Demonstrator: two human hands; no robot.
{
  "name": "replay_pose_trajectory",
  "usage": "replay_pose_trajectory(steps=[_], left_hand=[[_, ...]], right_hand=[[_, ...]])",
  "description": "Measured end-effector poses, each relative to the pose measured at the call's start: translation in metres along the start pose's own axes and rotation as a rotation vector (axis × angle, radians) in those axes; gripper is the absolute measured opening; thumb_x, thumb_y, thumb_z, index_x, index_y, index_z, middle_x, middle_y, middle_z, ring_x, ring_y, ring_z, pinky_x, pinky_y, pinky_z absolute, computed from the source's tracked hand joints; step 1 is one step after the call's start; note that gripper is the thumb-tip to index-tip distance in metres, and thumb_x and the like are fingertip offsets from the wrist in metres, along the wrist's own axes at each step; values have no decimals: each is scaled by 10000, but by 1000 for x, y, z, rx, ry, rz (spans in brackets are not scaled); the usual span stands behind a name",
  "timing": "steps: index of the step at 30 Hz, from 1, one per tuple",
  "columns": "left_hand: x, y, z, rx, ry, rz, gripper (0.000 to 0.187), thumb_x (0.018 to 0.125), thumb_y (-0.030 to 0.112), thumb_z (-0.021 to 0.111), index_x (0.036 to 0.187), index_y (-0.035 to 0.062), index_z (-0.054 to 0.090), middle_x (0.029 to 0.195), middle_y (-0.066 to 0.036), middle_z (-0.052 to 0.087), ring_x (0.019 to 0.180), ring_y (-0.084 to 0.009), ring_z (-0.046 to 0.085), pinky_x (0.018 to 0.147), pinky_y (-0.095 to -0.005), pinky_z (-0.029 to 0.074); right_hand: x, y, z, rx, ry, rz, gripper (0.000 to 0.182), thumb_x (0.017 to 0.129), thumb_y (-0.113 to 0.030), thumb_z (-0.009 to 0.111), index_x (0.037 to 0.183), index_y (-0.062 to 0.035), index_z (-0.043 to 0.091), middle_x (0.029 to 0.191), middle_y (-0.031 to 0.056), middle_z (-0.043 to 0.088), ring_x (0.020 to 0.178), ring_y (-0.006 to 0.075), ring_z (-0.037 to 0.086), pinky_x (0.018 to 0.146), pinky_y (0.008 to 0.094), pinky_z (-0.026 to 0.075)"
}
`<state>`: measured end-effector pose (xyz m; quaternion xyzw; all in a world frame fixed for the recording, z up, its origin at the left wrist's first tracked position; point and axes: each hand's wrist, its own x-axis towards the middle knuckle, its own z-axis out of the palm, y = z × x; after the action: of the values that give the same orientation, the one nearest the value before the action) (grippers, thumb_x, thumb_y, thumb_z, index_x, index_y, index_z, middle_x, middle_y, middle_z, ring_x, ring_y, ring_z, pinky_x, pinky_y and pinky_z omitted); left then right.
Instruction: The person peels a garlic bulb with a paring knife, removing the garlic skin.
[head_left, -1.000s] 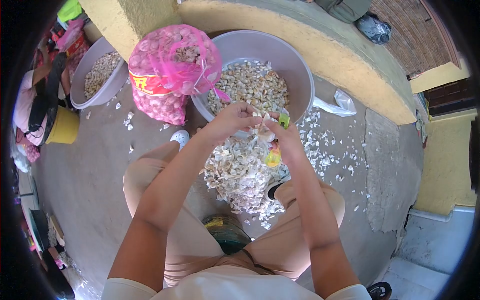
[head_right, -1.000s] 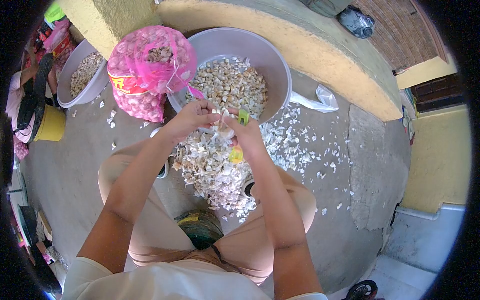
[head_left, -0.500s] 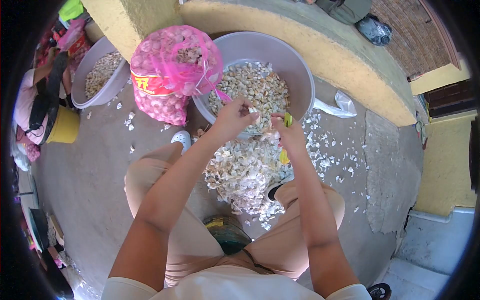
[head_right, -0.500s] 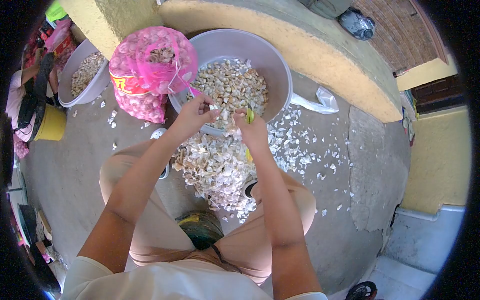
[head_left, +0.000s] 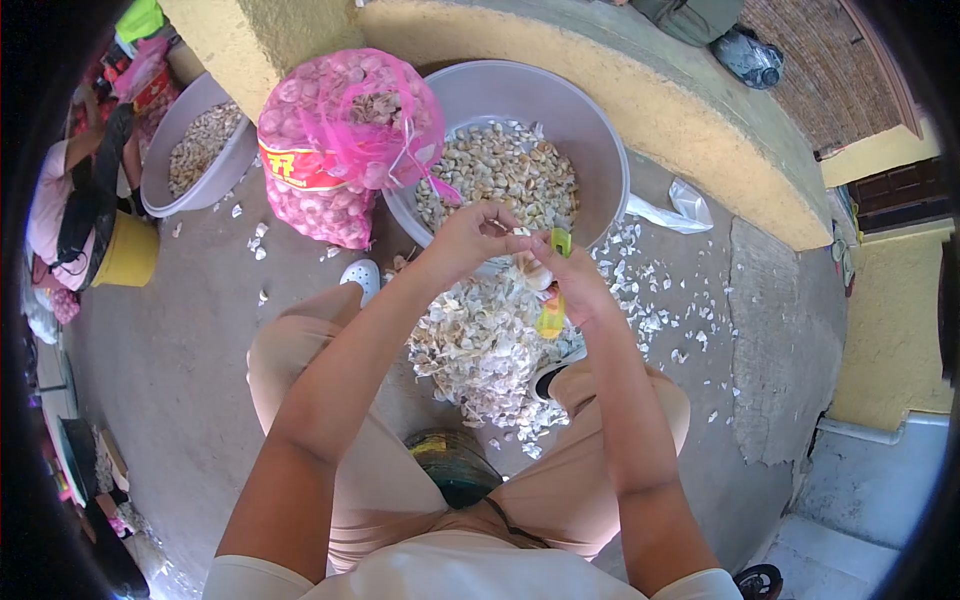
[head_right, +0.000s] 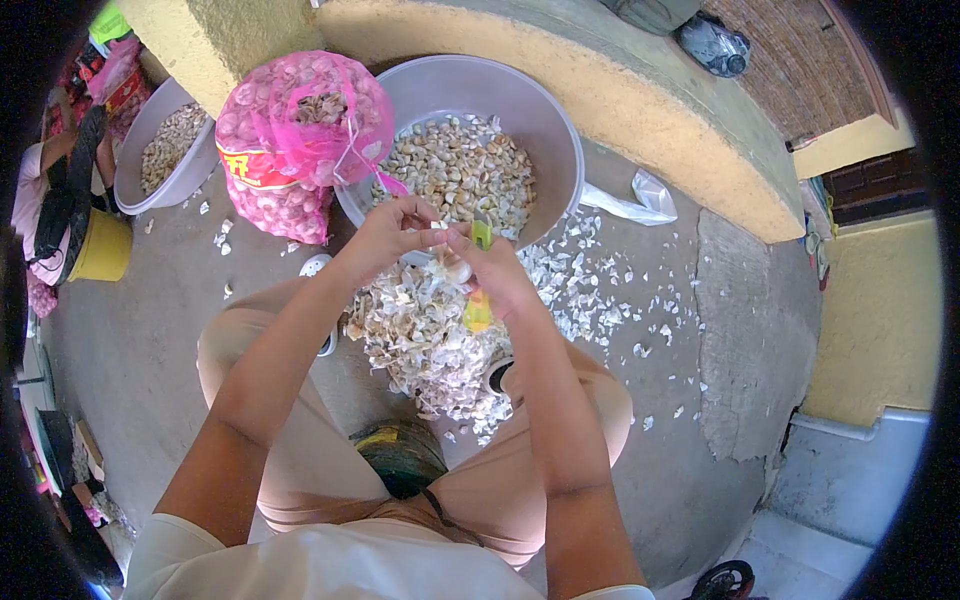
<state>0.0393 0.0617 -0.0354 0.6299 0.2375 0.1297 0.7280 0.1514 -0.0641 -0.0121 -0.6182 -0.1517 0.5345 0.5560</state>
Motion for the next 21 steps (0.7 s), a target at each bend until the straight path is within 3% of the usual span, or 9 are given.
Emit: replay_pose_trajectory(steps=[7,13,16,19,21], left_hand=[[-2,0,3,-139,-1,5,194,715,124,699,827,35,568,766,7,541,687,-61,495,610,-204,408],[0,-3,2,100,56,118,215,668,130,732,777,2,599,744,-21,567,695,-95,541,635,-233,436],[-2,0,5,-77,-3,164,249,655,141,743,800,-1,599,766,-32,567,702,-104,557,640,-239,453],[-3,-2,8,62,-6,221,180,707,64,687,847,9,589,771,-16,544,728,-91,558,681,-219,463],[1,-6,9,128,32,155,216,739,93,665,918,11,579,768,-24,544,687,-85,551,624,-208,464]], right_hand=[[3,6,-1,26,5,-60,272,788,-256,627,944,-42,568,699,-10,538,533,48,463,431,207,343],[2,8,2,31,89,3,188,813,-236,566,897,-68,550,667,1,526,481,80,466,382,219,340],[3,7,-1,109,143,80,183,813,-242,559,885,-73,548,647,7,520,464,96,463,373,229,335],[4,9,-1,120,156,47,200,811,-250,564,881,-63,564,649,2,519,490,85,467,395,230,342],[4,10,1,83,135,7,193,812,-245,563,875,-63,568,646,-2,518,492,76,465,395,223,339]])
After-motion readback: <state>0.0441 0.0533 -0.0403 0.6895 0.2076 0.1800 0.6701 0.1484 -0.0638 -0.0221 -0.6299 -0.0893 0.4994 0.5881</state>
